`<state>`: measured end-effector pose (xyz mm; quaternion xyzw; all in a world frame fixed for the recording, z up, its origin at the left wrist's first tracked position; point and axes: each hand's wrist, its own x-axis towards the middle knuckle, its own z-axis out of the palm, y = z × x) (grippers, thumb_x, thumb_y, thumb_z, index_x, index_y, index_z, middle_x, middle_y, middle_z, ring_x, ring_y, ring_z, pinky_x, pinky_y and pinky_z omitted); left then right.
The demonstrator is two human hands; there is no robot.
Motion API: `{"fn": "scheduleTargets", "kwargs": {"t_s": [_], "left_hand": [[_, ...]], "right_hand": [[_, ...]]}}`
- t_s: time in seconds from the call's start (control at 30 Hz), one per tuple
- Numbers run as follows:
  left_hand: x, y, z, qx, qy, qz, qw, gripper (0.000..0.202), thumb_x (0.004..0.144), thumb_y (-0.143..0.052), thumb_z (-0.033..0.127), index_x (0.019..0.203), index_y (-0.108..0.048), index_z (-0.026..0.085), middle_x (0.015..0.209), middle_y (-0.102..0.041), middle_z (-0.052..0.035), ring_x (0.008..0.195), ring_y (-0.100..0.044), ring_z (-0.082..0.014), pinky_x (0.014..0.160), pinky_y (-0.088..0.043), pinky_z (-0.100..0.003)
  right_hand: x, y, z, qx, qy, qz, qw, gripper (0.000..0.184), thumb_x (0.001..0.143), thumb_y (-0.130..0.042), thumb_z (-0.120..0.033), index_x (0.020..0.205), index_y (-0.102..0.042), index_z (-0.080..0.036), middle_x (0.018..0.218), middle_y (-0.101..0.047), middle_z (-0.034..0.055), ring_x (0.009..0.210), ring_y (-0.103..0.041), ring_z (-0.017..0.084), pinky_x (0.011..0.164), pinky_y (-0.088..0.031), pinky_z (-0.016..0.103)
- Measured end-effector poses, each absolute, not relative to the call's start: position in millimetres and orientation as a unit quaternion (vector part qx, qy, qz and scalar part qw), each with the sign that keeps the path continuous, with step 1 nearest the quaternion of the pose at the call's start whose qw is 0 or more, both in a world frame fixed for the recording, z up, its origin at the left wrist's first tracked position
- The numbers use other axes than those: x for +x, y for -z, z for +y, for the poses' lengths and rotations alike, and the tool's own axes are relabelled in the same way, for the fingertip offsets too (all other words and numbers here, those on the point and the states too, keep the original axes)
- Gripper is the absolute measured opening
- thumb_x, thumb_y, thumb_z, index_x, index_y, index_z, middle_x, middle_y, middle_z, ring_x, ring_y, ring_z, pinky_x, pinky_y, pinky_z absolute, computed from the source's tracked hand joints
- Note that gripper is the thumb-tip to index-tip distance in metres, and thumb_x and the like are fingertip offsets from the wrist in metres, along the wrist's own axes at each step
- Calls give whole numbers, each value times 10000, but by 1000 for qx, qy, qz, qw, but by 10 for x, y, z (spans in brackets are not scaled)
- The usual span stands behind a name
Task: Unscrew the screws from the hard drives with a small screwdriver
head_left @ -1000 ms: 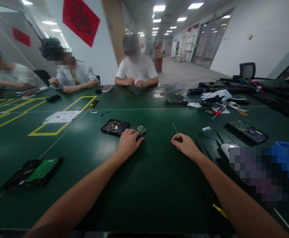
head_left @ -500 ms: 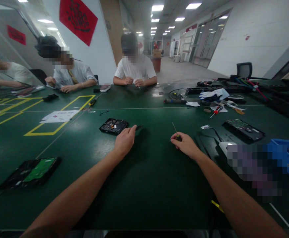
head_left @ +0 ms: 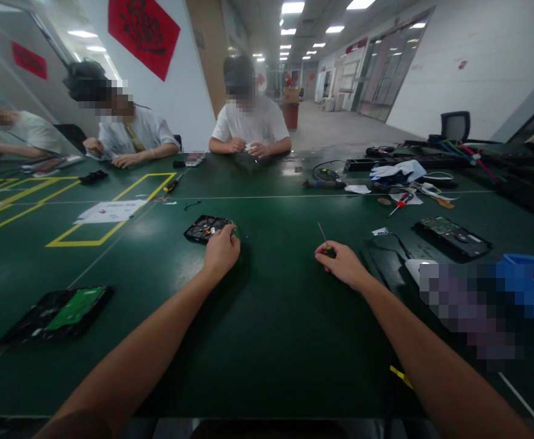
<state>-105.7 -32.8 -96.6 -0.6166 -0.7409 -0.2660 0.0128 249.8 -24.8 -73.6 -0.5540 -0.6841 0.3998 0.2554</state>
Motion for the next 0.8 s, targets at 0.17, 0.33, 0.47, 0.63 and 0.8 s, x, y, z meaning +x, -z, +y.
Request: {"fn": "scheduleTargets", "kwargs": {"t_s": [0.17, 0.33, 0.47, 0.63, 0.8], "left_hand": [[-1044, 989, -336, -604, 259, -753, -33, 330, 963, -506, 268, 1257, -632, 185, 927, -762, -102, 872, -730, -274, 834, -535, -365], [-1009, 1017, -299, -600, 267, -752, -49, 302, 959, -550, 317, 1223, -623, 190, 948, -771, -103, 908, -735, -284, 859, -530, -381], [-981, 1038, -211, -596, 276, -751, -65, 293, 953, -562, 317, 1211, -625, 193, 942, -770, -102, 911, -734, -274, 863, -530, -381], [-951, 1010, -149, -608, 303, -730, -80, 307, 960, -537, 300, 1250, -591, 215, 986, -758, -59, 854, -725, -212, 824, -528, -320], [-1072, 787, -173, -625, 348, -697, -49, 312, 938, -538, 267, 1243, -577, 213, 924, -730, -11, 769, -693, -168, 775, -496, -274]], "right_hand": [[2483, 702, -271, -555, -400, -684, 254, 177, 893, -680, -363, 995, -698, -220, 683, -643, -3, 636, -612, 174, 636, -452, 316], [2485, 737, -252, -546, -399, -689, 262, 161, 896, -680, -356, 980, -694, -219, 679, -641, -7, 621, -607, 167, 637, -455, 312], [2487, 762, -235, -541, -405, -686, 268, 161, 896, -681, -355, 978, -692, -217, 682, -636, -9, 614, -602, 163, 639, -456, 310], [2496, 751, -244, -545, -404, -687, 262, 163, 897, -682, -355, 988, -694, -220, 701, -649, -2, 628, -611, 167, 652, -463, 317], [2501, 751, -248, -541, -405, -688, 263, 179, 896, -683, -368, 994, -692, -219, 693, -644, -3, 622, -604, 166, 647, -459, 319]]}}
